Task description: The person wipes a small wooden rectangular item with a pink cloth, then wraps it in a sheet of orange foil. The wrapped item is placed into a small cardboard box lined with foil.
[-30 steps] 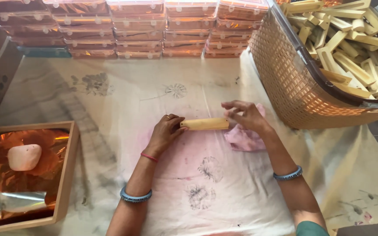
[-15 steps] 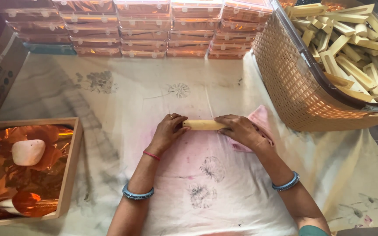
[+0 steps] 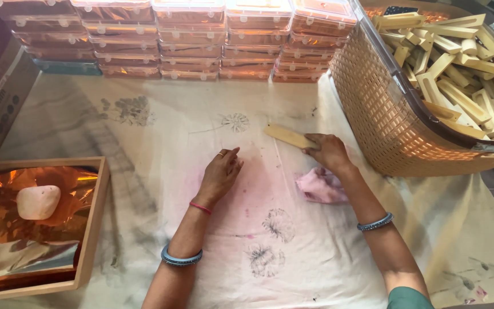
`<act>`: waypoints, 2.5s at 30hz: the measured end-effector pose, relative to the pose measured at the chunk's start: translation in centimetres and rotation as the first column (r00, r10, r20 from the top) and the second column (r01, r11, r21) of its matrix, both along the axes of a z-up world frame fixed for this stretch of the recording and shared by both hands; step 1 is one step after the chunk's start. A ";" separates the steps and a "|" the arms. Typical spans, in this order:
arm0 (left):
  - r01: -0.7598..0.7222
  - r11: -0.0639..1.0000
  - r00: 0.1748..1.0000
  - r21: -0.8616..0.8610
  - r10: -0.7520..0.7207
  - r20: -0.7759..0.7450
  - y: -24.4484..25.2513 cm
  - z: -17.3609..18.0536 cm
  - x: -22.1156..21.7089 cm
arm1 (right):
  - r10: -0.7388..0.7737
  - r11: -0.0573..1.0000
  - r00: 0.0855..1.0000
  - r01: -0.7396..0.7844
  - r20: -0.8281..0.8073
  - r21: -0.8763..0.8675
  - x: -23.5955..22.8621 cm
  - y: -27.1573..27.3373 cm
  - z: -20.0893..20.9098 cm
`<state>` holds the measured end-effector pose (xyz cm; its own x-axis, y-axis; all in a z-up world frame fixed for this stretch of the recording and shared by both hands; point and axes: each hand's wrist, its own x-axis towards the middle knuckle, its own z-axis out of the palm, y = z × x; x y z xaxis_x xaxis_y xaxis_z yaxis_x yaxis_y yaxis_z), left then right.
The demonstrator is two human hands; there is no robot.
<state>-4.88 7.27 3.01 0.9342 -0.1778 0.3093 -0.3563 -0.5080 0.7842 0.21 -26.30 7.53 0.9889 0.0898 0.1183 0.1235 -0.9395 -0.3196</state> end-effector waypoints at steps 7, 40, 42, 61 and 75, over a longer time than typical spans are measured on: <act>-0.009 1.000 1.000 0.018 0.008 0.020 -0.1 0.3 -0.2 | 0.051 0.996 0.999 -0.050 -0.015 0.077 -0.1 -0.5 -0.3; 0.553 0.743 0.795 0.377 -0.606 0.028 -0.4 3.3 -19.2 | 0.670 0.649 0.657 -0.744 0.345 0.157 -9.3 4.9 1.9; 0.583 0.801 0.812 0.136 -0.580 -0.064 1.3 3.4 -20.1 | 0.630 0.650 0.640 -0.744 0.439 0.152 -6.7 7.8 2.6; -0.709 0.618 0.698 0.340 0.684 0.213 33.5 8.5 -19.6 | 0.599 0.795 0.718 -0.587 0.354 -0.153 -4.2 9.6 -4.4; -0.665 0.695 0.744 0.273 0.650 0.156 35.5 4.4 -17.5 | 0.854 0.311 0.350 -0.937 0.384 0.161 -8.6 33.5 4.7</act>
